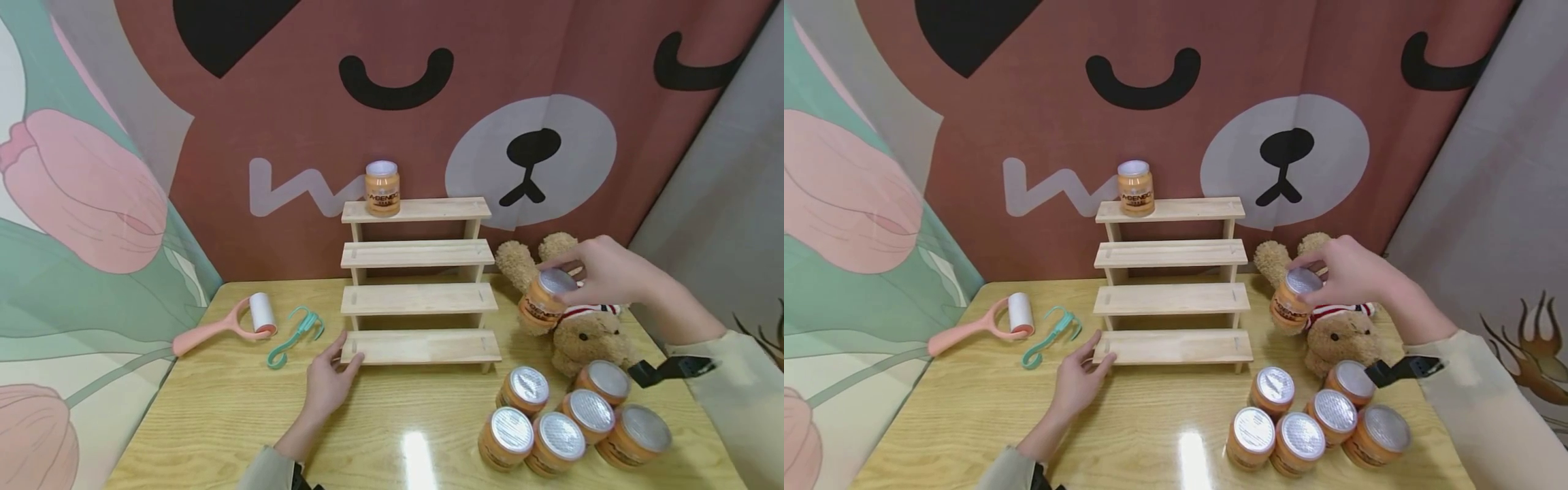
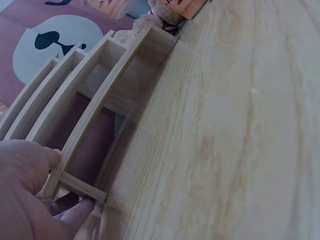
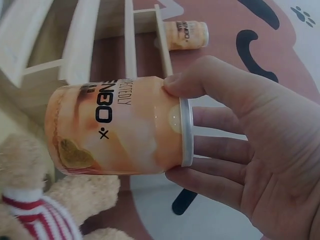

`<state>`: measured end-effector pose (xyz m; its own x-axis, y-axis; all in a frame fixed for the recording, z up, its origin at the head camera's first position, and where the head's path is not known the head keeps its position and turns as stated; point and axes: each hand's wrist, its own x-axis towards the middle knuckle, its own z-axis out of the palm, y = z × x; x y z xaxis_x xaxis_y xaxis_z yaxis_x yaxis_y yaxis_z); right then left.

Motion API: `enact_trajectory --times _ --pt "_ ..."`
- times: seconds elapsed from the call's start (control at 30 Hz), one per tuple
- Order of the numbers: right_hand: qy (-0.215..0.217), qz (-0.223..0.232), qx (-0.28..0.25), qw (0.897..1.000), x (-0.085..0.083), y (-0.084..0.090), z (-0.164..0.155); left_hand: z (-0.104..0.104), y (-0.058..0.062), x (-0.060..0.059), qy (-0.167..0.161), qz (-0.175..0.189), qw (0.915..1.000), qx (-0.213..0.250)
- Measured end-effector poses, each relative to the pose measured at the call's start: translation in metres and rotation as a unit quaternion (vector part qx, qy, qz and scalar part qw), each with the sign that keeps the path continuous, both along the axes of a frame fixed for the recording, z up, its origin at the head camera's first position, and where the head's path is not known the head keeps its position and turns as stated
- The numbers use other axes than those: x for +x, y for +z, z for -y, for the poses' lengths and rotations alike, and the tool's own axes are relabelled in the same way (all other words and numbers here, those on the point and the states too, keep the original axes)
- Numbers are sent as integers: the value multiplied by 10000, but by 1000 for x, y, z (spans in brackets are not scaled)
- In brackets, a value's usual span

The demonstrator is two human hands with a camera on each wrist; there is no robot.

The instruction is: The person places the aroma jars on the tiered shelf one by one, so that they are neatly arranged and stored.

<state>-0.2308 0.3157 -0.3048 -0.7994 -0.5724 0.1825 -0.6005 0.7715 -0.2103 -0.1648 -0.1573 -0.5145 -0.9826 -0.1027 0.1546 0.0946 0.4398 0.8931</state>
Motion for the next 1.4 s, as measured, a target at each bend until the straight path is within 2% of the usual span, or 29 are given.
enact_trajectory --times 0.3,0.57,0.9,1.17,1.4 --pt "-204 -24 15 9998 -27 27 17 1 -2 -1 -12 13 10000 -24" --pt "-105 -294 -128 9994 -53 46 35 0 0 0 -26 0 10000 -7" --pt "-390 -780 -779 9931 -85 53 59 0 -1 0 -36 4 10000 -2" --pt "-763 -709 -1150 9879 -108 65 79 1 -2 0 -45 -9 10000 28" --pt "-846 -615 -1458 9838 -125 68 101 2 -1 1 29 -2 10000 -12"
